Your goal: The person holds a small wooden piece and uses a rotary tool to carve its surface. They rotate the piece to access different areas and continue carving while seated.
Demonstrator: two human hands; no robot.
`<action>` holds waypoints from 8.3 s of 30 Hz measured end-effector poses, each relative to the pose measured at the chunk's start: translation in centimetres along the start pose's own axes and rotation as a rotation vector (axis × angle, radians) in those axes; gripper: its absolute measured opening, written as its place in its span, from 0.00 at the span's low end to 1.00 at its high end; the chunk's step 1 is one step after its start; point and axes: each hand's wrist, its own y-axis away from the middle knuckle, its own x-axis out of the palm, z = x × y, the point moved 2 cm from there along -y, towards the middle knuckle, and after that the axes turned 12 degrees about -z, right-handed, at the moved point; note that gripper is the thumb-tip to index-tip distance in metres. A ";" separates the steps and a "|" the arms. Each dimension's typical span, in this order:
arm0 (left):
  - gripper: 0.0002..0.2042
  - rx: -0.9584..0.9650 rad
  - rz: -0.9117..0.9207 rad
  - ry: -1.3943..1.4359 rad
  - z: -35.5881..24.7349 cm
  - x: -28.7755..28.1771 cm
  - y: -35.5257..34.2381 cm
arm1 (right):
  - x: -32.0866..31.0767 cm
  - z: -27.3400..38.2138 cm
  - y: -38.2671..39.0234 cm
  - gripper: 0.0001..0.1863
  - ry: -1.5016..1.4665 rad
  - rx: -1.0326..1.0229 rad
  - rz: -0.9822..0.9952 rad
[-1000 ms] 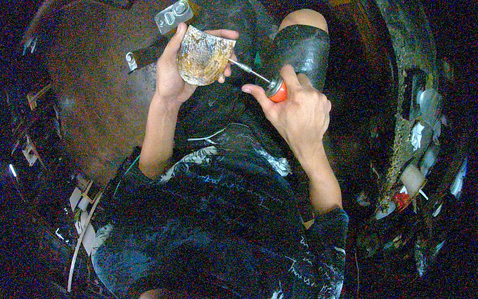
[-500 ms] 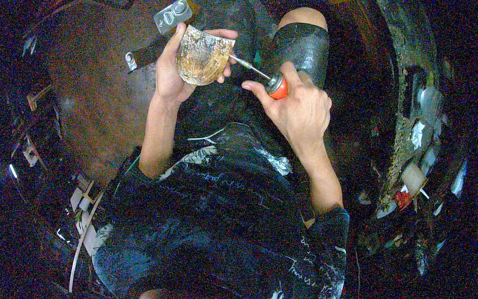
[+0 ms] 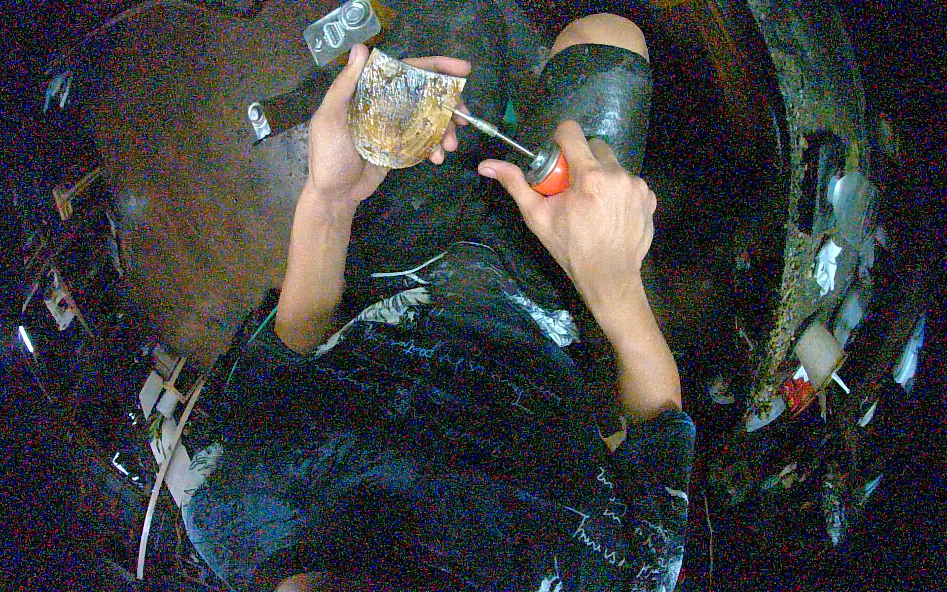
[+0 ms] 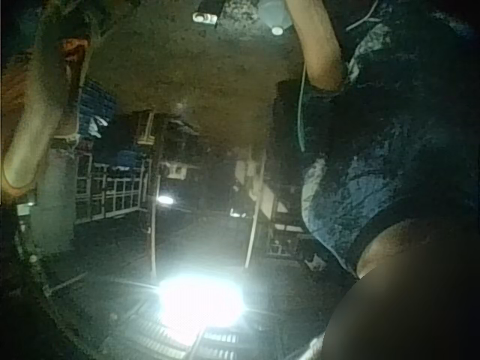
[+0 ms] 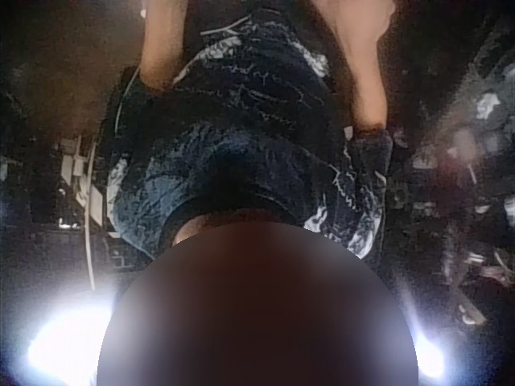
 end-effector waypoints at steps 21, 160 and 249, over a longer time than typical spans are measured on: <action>0.45 -0.009 -0.037 0.068 0.0 0.4 0.1 | -0.1 0.0 0.1 0.39 -0.010 -0.017 -0.011; 0.44 0.040 -0.091 0.061 0.4 0.5 0.5 | -0.3 0.0 0.0 0.38 -0.045 -0.106 0.000; 0.46 0.207 -0.134 0.108 0.9 1.4 -0.3 | -0.4 -0.4 -0.1 0.40 -0.054 -0.103 0.036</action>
